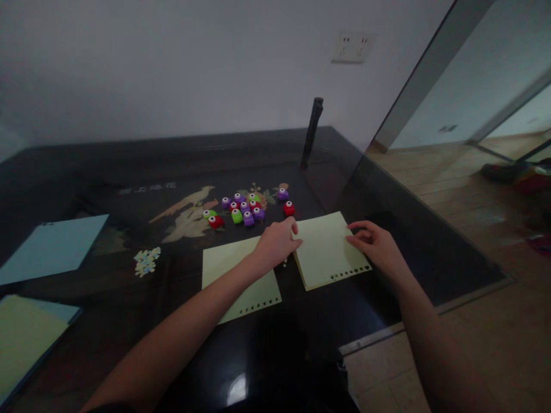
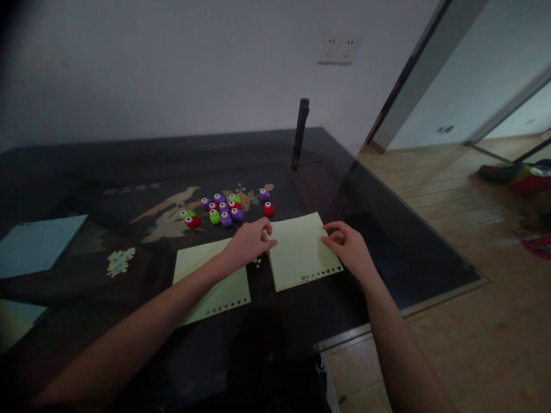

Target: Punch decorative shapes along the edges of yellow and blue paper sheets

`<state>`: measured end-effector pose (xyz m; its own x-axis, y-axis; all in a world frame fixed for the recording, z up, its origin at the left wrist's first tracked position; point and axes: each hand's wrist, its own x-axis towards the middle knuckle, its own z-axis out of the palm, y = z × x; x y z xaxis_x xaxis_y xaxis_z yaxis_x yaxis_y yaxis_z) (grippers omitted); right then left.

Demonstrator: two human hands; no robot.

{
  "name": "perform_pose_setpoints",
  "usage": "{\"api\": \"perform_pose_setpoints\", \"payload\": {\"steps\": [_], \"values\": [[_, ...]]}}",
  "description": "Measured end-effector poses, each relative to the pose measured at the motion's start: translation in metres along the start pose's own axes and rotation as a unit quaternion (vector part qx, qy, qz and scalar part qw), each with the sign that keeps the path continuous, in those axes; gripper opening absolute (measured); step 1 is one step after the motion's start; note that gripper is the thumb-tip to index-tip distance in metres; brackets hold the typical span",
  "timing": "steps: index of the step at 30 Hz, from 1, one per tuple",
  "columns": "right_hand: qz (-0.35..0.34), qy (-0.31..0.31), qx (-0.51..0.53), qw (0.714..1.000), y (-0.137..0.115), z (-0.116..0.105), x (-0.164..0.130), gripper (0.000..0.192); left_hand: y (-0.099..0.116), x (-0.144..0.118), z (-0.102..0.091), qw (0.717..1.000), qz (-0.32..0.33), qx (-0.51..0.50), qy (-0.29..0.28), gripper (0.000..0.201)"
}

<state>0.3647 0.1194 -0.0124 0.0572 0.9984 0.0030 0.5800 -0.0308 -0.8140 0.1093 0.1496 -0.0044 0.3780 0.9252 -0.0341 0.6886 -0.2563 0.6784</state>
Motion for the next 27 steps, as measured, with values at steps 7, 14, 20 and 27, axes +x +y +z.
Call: {"api": "perform_pose_setpoints", "payload": {"steps": [7, 14, 20, 27], "values": [[-0.002, -0.009, -0.025, 1.000, 0.003, 0.004, -0.001, 0.032, -0.004, 0.000, -0.005, 0.999, -0.010, 0.031, -0.007, 0.015], [-0.007, -0.020, -0.042, 0.999, 0.006, 0.006, 0.000, 0.033, 0.006, -0.033, -0.010, 0.987, 0.070, 0.143, -0.026, 0.009], [-0.003, -0.024, -0.048, 0.999, 0.005, 0.006, 0.000, 0.033, 0.012, -0.080, 0.024, 0.942, 0.285, 0.175, -0.021, 0.018], [0.019, -0.025, -0.053, 0.998, 0.007, 0.006, 0.000, 0.036, 0.002, -0.083, 0.038, 0.932, 0.309, 0.191, 0.008, 0.019]]}}
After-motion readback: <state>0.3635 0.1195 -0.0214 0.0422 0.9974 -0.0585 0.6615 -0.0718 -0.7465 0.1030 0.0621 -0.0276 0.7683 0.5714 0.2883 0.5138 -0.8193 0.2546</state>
